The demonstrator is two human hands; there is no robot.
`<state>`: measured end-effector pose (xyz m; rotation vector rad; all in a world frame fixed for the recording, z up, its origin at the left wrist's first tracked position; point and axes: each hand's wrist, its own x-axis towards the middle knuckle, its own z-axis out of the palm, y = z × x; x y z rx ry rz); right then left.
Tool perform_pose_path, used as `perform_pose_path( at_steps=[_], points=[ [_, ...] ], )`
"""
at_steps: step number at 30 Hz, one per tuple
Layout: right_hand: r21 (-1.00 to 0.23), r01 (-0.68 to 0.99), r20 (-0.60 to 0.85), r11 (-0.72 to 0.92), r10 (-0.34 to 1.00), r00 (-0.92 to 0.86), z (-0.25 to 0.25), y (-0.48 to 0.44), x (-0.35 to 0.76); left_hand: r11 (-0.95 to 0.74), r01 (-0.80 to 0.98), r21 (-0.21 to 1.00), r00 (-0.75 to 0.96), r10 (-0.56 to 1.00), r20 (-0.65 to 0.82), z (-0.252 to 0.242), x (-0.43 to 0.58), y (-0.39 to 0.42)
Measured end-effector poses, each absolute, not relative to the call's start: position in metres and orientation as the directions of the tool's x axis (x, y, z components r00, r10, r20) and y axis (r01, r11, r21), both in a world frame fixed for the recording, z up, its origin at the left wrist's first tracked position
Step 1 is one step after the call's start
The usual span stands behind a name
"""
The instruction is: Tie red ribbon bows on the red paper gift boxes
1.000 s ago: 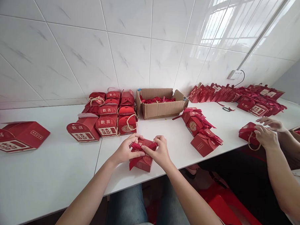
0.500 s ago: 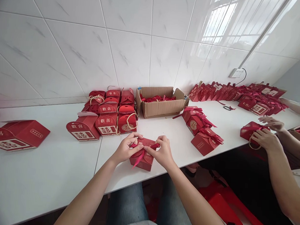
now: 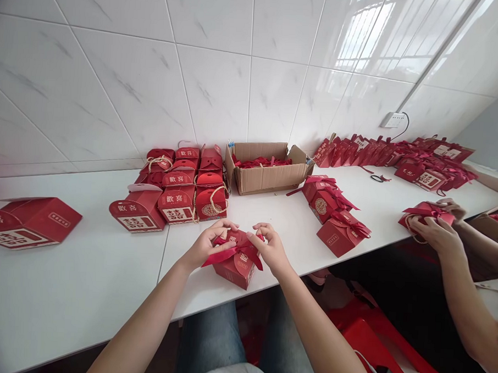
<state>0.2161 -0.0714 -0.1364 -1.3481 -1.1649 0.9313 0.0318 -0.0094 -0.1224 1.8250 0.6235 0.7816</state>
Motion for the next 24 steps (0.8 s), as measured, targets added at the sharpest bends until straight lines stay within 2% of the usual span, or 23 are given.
perform_pose_path(
  at_steps=[5,14,18,21,24],
  points=[
    [-0.998,0.030,0.060,0.056,0.987,0.151,-0.133,-0.071,0.224,-0.340,0.026,0.940,0.665,0.708,0.238,-0.119,0.030,-0.011],
    [-0.995,0.090,0.045,0.035,0.992,0.117,-0.128,-0.077,0.229,-0.221,-0.041,0.975,0.637,0.745,0.196,-0.122,0.032,-0.009],
    [-0.994,0.096,0.064,0.053,0.991,0.119,-0.129,-0.081,0.228,-0.102,-0.102,0.989,0.648,0.748,0.144,-0.124,0.039,-0.007],
    [-0.995,0.081,0.070,0.060,0.990,0.126,-0.131,-0.085,0.229,-0.082,-0.151,0.985,0.586,0.795,0.156,-0.125,0.040,-0.005],
    [-0.995,0.024,0.099,0.097,0.986,0.136,-0.134,-0.088,0.232,-0.135,-0.133,0.982,0.421,0.889,0.179,-0.123,0.032,-0.009]
  ],
)
